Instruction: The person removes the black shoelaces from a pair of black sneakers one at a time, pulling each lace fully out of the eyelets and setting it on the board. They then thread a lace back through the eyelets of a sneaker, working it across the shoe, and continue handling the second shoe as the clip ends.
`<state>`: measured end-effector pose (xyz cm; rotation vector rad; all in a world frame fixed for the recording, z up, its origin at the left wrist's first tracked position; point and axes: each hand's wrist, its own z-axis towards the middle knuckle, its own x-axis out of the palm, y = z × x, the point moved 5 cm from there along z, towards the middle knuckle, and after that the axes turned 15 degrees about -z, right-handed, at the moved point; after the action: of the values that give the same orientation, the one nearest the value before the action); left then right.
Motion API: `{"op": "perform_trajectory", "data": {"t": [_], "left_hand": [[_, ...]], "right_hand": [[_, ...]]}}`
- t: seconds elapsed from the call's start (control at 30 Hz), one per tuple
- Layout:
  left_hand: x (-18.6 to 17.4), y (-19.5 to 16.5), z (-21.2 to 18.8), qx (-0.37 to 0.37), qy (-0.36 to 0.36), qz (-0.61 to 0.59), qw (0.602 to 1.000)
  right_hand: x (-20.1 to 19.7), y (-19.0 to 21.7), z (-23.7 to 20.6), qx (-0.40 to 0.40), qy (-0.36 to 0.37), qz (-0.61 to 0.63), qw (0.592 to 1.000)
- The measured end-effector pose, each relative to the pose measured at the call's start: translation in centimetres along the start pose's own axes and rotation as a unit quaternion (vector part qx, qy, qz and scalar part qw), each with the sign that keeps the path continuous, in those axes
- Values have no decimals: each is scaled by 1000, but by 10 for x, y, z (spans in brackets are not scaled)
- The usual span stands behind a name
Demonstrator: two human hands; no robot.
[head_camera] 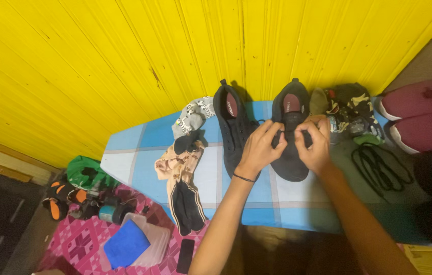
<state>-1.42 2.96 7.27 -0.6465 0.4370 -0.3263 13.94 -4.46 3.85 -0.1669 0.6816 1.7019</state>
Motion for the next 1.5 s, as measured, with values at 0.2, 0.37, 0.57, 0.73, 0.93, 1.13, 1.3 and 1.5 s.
{"op": "perform_trajectory", "data": {"t": [0.2,0.37,0.57,0.73,0.93,1.13,1.3,1.5], "left_hand": [[3,3,0,14,5,5,1000],[5,7,-1,-9,5,-1,1000],[4,9,0,-20,13,-17,1000],[4,9,-1,-28,-4,-62,998],[2,9,-2,-14,-10,-78,997],[3,7,-2,-15,-18,-78,997],[1,4,1,-21,-4,-79,997],[1,0,1,12,-14,-16,1000]], "right_hand": [[-6,15,7,-24,5,0,1000],[-10,18,9,-29,16,-23,999],[-8,13,7,-29,10,-10,999],[-4,6,3,2,27,-3,1000],[-8,13,5,-42,16,-73,996],[-1,7,6,-57,58,-86,993],[5,1,3,-21,82,-25,996],[1,-7,-3,25,1,0,1000]]}}
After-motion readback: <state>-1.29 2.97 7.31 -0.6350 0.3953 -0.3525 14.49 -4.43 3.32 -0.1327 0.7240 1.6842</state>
